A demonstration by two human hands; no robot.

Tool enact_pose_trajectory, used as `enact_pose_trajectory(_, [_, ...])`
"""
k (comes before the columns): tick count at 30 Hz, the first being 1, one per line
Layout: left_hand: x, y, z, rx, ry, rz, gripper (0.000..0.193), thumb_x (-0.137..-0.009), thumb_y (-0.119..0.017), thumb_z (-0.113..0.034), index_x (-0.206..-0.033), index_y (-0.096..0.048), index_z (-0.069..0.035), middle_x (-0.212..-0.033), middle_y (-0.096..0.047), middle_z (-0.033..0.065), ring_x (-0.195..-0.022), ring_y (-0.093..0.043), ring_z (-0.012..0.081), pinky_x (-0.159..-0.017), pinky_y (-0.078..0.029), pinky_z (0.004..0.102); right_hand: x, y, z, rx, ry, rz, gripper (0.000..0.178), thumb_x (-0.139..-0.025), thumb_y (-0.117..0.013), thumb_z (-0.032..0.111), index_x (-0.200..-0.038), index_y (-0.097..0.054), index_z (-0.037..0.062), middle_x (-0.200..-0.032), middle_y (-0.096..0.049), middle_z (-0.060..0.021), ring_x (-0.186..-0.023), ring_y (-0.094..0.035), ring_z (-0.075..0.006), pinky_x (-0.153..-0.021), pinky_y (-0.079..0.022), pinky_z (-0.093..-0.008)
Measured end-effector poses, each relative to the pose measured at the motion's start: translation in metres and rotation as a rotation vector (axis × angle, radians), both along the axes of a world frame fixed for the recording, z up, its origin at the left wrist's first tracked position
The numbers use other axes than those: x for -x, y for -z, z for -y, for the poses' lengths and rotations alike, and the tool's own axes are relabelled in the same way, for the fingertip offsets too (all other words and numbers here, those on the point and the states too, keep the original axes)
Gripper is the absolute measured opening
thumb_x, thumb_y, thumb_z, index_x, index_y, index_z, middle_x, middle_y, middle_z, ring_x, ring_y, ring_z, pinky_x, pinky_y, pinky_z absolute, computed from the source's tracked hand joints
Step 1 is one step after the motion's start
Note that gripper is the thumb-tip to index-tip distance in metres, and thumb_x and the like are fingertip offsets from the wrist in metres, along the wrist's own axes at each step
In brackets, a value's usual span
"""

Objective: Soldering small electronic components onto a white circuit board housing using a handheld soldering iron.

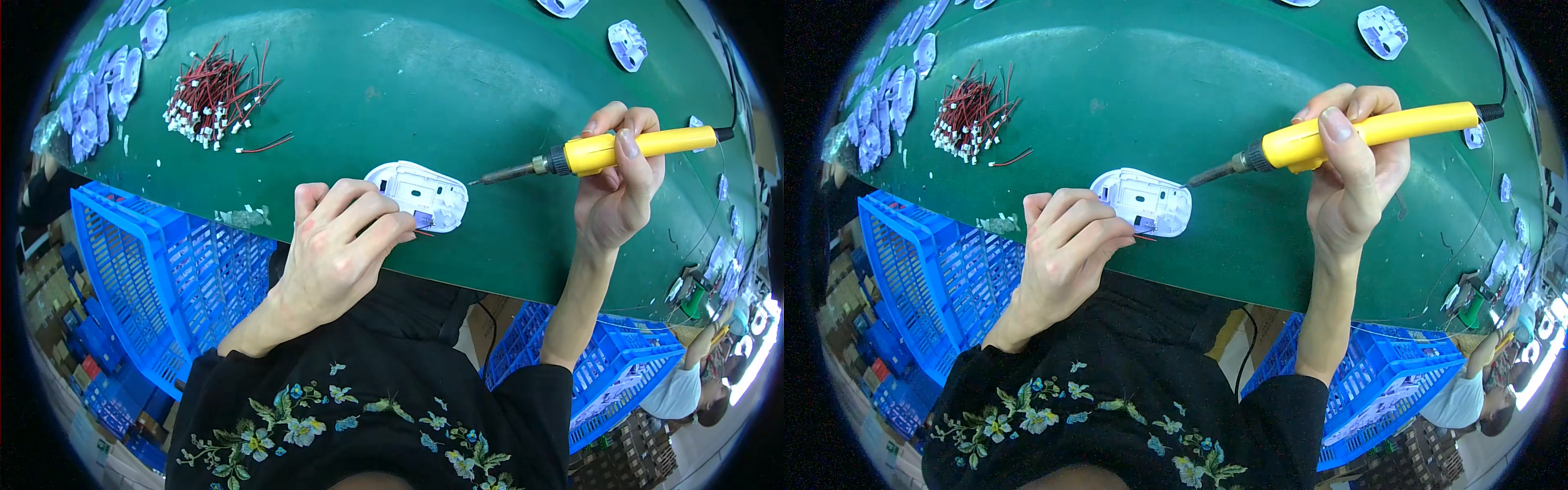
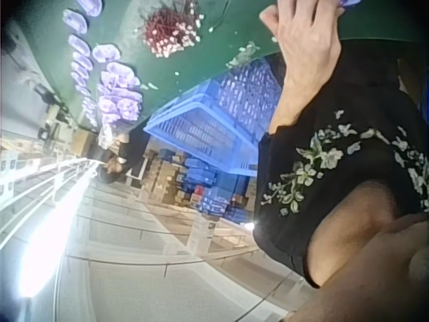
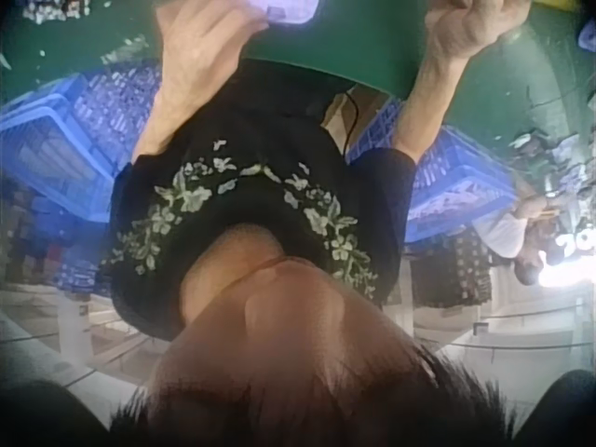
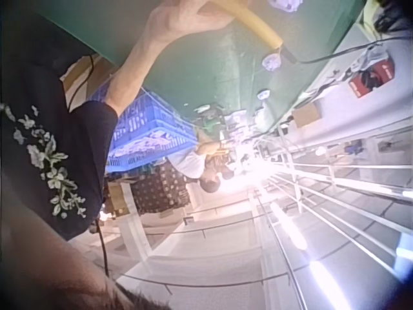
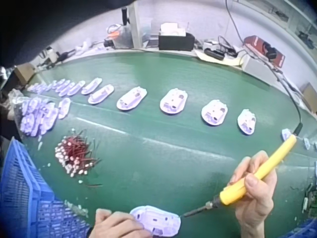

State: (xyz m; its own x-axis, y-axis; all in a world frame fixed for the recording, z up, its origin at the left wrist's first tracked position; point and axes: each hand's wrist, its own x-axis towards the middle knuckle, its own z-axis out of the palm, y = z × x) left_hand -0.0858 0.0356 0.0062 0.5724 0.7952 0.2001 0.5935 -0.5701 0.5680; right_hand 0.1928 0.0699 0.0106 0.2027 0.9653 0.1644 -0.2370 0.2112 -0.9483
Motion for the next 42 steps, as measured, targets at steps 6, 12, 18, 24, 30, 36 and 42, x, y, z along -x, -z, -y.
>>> enact_pose_trajectory(6, [0.006, -0.006, 0.006, -0.088, 0.112, -0.144, 0.025, -0.073, -0.073, -0.012, -0.098, -0.068, -0.014, -0.094, -0.064, -0.0027, -0.096, -0.06, 0.0181, -0.078, -0.033, 0.0385, 0.006, 0.0, -0.001, 0.021, 0.004, 0.004, 0.021, -0.086, -0.065, 0.012, -0.097, -0.047, 0.0057, -0.085, -0.061, -0.0154, -0.077, -0.059, -0.0178, -0.07, -0.049, -0.0277])
enact_pose_trajectory(12, [0.008, -0.01, 0.008, -0.096, 0.245, -0.203, 0.029, -0.075, -0.068, -0.014, -0.104, -0.067, -0.015, -0.1, -0.062, -0.0035, -0.103, -0.058, 0.0161, -0.08, -0.032, 0.0403, 0.002, 0.0, 0.0, 0.008, 0.008, 0.022, 0.021, -0.086, -0.064, 0.012, -0.096, -0.047, 0.0057, -0.085, -0.061, -0.0155, -0.077, -0.059, -0.0181, -0.07, -0.05, -0.028])
enact_pose_trajectory(18, [0.01, 0.001, 0.008, -0.062, 0.167, -0.206, 0.022, -0.074, -0.07, -0.01, -0.094, -0.064, -0.014, -0.101, -0.06, -0.0019, -0.105, -0.058, 0.0175, -0.081, -0.031, 0.0407, 0.01, -0.003, 0.0, 0.015, 0.002, -0.001, 0.02, -0.087, -0.061, 0.013, -0.096, -0.045, 0.0054, -0.084, -0.059, -0.0159, -0.073, -0.056, -0.0174, -0.068, -0.048, -0.0273])
enact_pose_trajectory(24, [0.014, 0.016, 0.016, -0.101, -0.295, 0.23, 0.023, -0.07, -0.076, 0.001, -0.088, -0.064, -0.006, -0.086, -0.064, 0.0042, -0.081, -0.062, 0.0216, -0.076, -0.037, 0.0339, 0.035, -0.007, -0.007, 0.04, -0.01, -0.075, 0.016, -0.09, -0.056, 0.014, -0.096, -0.044, 0.005, -0.083, -0.058, -0.0168, -0.07, -0.056, -0.0172, -0.059, -0.048, -0.025])
enact_pose_trajectory(30, [0.03, 0.032, 0.003, -0.139, -0.459, 0.314, 0.019, -0.068, -0.075, 0.002, -0.083, -0.066, -0.005, -0.076, -0.065, 0.0012, -0.069, -0.061, 0.0175, -0.068, -0.038, 0.032, 0.074, -0.018, -0.032, 0.065, -0.052, -0.005, 0.017, -0.09, -0.058, 0.011, -0.097, -0.044, 0.0049, -0.084, -0.059, -0.0165, -0.071, -0.057, -0.0171, -0.058, -0.049, -0.0247])
enact_pose_trajectory(36, [0.035, 0.036, -0.013, -0.008, -0.441, 0.393, 0.015, -0.066, -0.075, 0.0, -0.076, -0.067, -0.008, -0.07, -0.064, -0.0017, -0.064, -0.058, 0.0145, -0.065, -0.035, 0.0308, 0.088, 0.003, -0.033, 0.085, -0.088, -0.035, 0.02, -0.09, -0.063, 0.009, -0.1, -0.046, 0.0066, -0.087, -0.061, -0.015, -0.072, -0.058, -0.015, -0.056, -0.047, -0.0221])
enact_pose_trajectory(42, [0.038, 0.034, -0.018, 0.064, -0.455, 0.393, 0.013, -0.067, -0.075, -0.001, -0.075, -0.067, -0.008, -0.068, -0.063, -0.0018, -0.062, -0.056, 0.0122, -0.064, -0.033, 0.0302, 0.087, 0.013, -0.032, 0.093, -0.032, -0.025, 0.023, -0.088, -0.066, 0.008, -0.099, -0.046, 0.0075, -0.086, -0.06, -0.0138, -0.074, -0.058, -0.0159, -0.058, -0.048, -0.0229])
